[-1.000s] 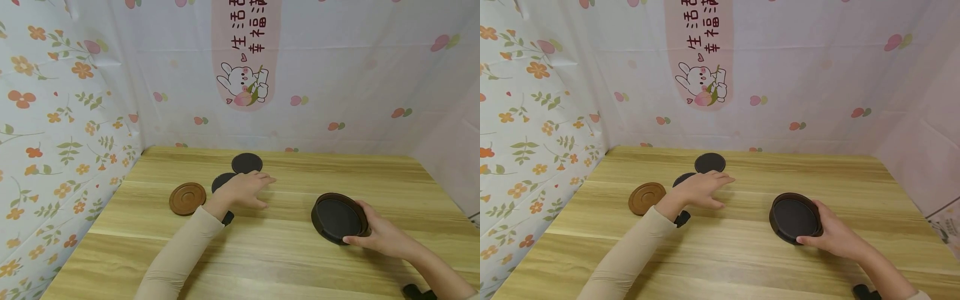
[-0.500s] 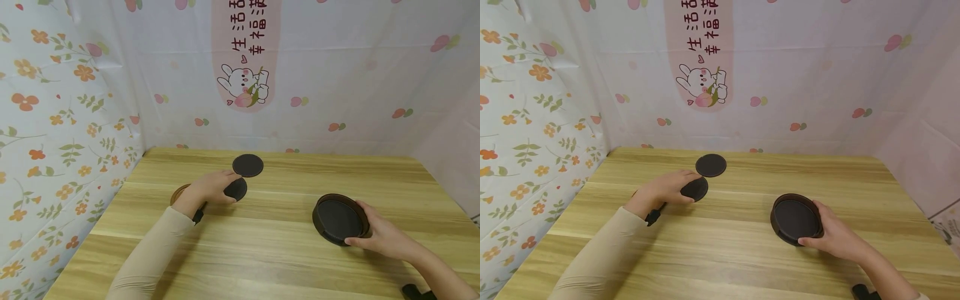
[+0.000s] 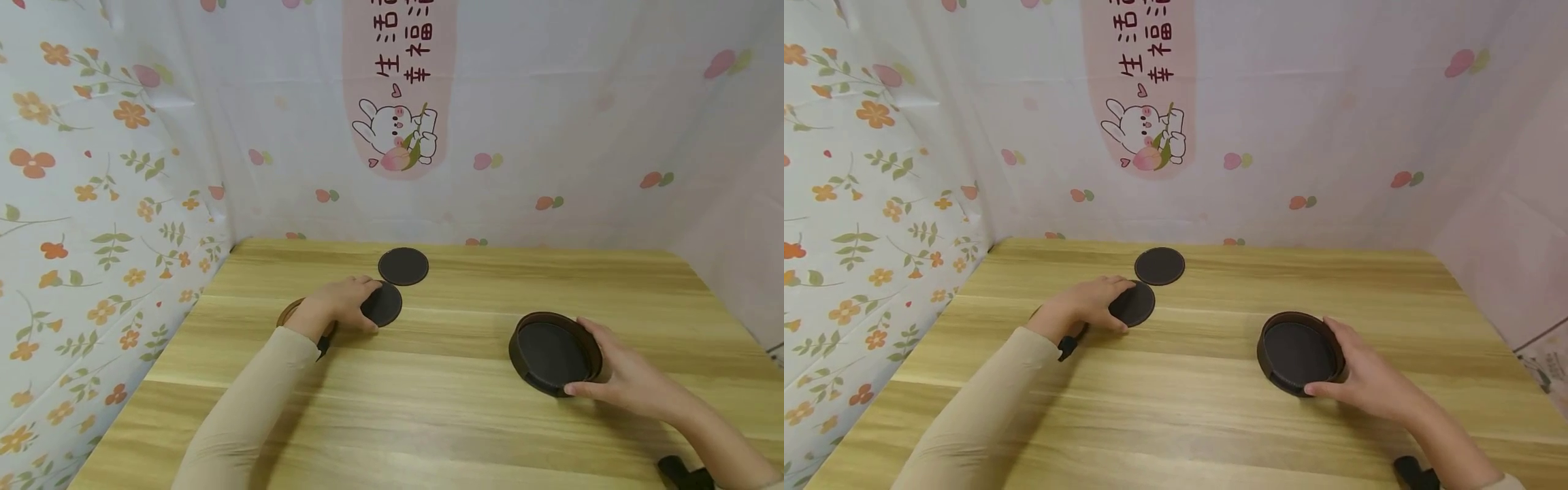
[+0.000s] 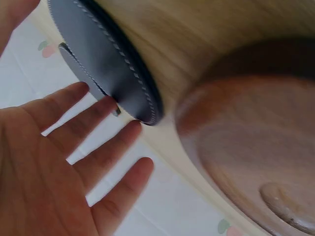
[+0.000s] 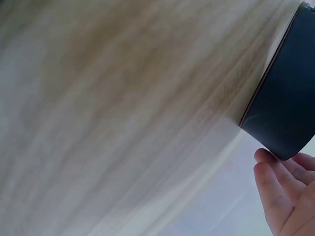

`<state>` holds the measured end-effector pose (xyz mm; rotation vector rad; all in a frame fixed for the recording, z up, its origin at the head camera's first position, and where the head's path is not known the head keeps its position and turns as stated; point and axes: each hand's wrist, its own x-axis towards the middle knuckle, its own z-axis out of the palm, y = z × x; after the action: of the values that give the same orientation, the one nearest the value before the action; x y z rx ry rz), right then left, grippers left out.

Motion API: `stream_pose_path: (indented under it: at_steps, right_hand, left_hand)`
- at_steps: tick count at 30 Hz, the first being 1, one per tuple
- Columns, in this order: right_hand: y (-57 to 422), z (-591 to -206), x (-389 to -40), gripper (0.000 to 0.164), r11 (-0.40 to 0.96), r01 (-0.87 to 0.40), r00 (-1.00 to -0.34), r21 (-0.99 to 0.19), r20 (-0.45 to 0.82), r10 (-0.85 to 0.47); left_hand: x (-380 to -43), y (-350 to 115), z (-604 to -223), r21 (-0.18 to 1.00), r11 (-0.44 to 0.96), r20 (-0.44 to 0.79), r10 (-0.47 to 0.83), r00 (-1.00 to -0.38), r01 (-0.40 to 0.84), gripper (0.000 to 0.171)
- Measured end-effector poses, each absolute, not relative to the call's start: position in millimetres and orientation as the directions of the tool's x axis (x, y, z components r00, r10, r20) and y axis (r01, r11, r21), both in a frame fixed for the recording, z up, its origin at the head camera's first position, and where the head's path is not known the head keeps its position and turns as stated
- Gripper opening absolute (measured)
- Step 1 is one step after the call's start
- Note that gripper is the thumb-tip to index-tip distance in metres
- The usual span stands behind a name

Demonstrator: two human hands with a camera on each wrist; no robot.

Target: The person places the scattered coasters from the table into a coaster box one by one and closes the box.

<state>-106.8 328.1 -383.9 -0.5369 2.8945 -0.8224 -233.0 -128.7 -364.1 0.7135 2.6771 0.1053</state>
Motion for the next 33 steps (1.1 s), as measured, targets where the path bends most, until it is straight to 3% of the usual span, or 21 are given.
stream_pose_path:
  at_steps: [11, 33]
  right_hand:
    - [325.0, -381.8, -109.0, 0.117, 0.813, -0.313, -0.934, -0.490, 0.002, -0.358]
    - [324.5, -378.7, -113.3, 0.114, 0.814, -0.337, -0.924, -0.474, 0.001, -0.382]
  left_hand:
    - [-233.4, -125.3, -360.8, 0.142, 0.895, -0.356, 0.444, -0.822, 0.422, 0.099]
    - [-240.2, -118.8, -362.9, 0.109, 0.883, -0.338, 0.465, -0.818, 0.457, 0.088]
